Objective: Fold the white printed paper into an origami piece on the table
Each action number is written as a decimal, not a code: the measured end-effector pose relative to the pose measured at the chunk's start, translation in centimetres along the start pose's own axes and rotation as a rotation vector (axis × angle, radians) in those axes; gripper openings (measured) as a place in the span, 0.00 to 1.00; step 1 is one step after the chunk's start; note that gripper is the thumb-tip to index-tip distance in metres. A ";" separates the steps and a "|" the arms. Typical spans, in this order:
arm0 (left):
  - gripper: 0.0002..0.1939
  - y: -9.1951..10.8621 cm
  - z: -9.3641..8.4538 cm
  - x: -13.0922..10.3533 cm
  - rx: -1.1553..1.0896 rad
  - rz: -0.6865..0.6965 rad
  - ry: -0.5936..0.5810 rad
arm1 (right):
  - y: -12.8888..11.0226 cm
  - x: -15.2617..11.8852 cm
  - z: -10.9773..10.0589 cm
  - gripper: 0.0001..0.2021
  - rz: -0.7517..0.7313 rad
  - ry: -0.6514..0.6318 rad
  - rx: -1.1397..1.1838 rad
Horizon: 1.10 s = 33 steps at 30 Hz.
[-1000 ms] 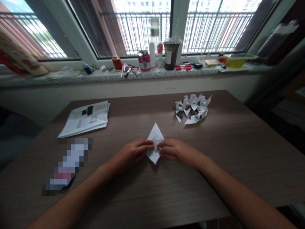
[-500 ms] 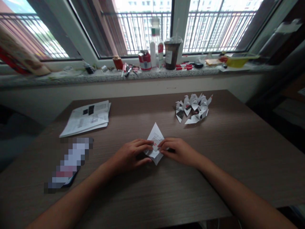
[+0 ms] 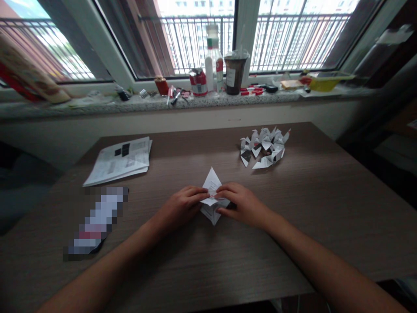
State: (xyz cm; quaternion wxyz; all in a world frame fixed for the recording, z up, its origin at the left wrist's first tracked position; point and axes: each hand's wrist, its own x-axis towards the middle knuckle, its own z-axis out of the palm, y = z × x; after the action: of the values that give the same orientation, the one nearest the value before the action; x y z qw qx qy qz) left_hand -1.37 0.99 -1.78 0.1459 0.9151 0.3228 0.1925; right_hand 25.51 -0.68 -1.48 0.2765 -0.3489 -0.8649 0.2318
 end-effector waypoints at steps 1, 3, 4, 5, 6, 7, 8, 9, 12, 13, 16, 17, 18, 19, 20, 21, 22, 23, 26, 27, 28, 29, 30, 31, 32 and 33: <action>0.16 0.0 0.0 0.0 0.006 0.007 -0.001 | 0.2 0.0 0.1 0.15 0.005 0.011 -0.042; 0.17 0.0 -0.1 0.0 0.021 0.026 -0.010 | 0.5 0.0 0.5 0.16 0.028 0.019 -0.113; 0.17 -0.1 -0.1 0.0 0.033 0.033 -0.017 | 0.6 0.1 0.6 0.17 0.036 0.016 -0.146; 0.17 -0.1 -0.1 0.0 0.045 0.039 -0.025 | 0.7 0.1 0.7 0.18 0.040 0.007 -0.179; 0.17 -0.1 -0.1 0.0 0.055 0.044 -0.032 | 0.8 0.2 0.8 0.19 0.041 -0.008 -0.209; 0.17 -0.1 -0.1 0.0 0.060 0.048 -0.038 | 0.7 0.3 0.9 0.19 0.038 -0.022 -0.237; 0.16 -0.2 0.0 0.0 0.061 0.048 -0.043 | 0.7 0.4 0.9 0.18 0.035 -0.033 -0.260; 0.16 -0.2 0.0 0.1 0.059 0.043 -0.049 | 0.6 0.5 0.9 0.17 0.031 -0.042 -0.279; 0.16 -0.1 -0.1 0.3 0.037 0.000 -0.052 | 0.5 0.8 0.8 0.15 0.035 -0.052 -0.294; 0.16 0.0 -0.2 0.5 0.028 -0.020 -0.050 | 0.5 1.0 0.7 0.15 0.040 -0.053 -0.285; 0.12 0.2 -0.7 1.1 0.010 -0.078 -0.051 | 0.6 1.5 0.5 0.12 0.059 -0.051 -0.242; 0.10 0.2 -0.8 1.4 0.012 -0.101 -0.054 | 0.6 1.7 0.5 0.11 0.067 -0.050 -0.231; 0.08 0.2 -0.9 1.6 0.008 -0.122 -0.062 | 0.6 1.9 0.4 0.11 0.075 -0.052 -0.223; 0.08 0.2 -1.1 1.9 -0.002 -0.139 -0.073 | 0.6 2.0 0.3 0.11 0.080 -0.054 -0.216; 0.08 0.2 -1.1 2.1 -0.013 -0.155 -0.076 | 0.6 2.2 0.2 0.10 0.085 -0.059 -0.210; 0.07 0.1 -1.2 2.4 -0.024 -0.168 -0.075 | 0.6 2.4 0.1 0.10 0.088 -0.064 -0.203; 0.08 0.1 -1.2 2.6 -0.034 -0.178 -0.073 | 0.6 2.5 0.0 0.08 0.091 -0.069 -0.197; 0.08 0.0 -1.2 2.7 -0.043 -0.187 -0.069 | 0.6 2.6 -0.1 0.07 0.094 -0.075 -0.192; 0.08 -0.1 -1.1 3.0 -0.069 -0.212 -0.055 | 0.7 3.0 -0.2 0.05 0.123 -0.094 -0.194; 0.08 -0.2 -1.1 3.0 -0.080 -0.218 -0.048 | 0.7 3.1 -0.3 0.05 0.134 -0.097 -0.200; 0.08 -0.3 -1.1 3.0 -0.094 -0.219 -0.043 | 0.7 3.2 -0.3 0.04 0.146 -0.098 -0.207; 0.07 -0.3 -1.1 3.0 -0.110 -0.213 -0.039 | 0.7 3.3 -0.3 0.04 0.156 -0.099 -0.212; 0.06 -0.4 -1.1 2.9 -0.128 -0.205 -0.038 | 0.7 3.5 -0.3 0.05 0.165 -0.099 -0.213; 0.06 -0.5 -1.1 2.9 -0.147 -0.197 -0.040 | 0.7 3.6 -0.3 0.05 0.175 -0.099 -0.212; 0.06 -0.6 -1.2 2.9 -0.161 -0.193 -0.043 | 0.7 3.7 -0.4 0.05 0.188 -0.099 -0.207; 0.06 -0.7 -1.2 3.0 -0.166 -0.195 -0.046 | 0.7 3.9 -0.4 0.05 0.205 -0.100 -0.201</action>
State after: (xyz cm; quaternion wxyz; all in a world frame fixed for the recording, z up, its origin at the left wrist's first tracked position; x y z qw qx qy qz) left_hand -0.12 3.61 -0.20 0.2466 0.8684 0.3896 0.1823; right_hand 23.74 2.66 -0.37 0.1718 -0.4492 -0.8563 0.1883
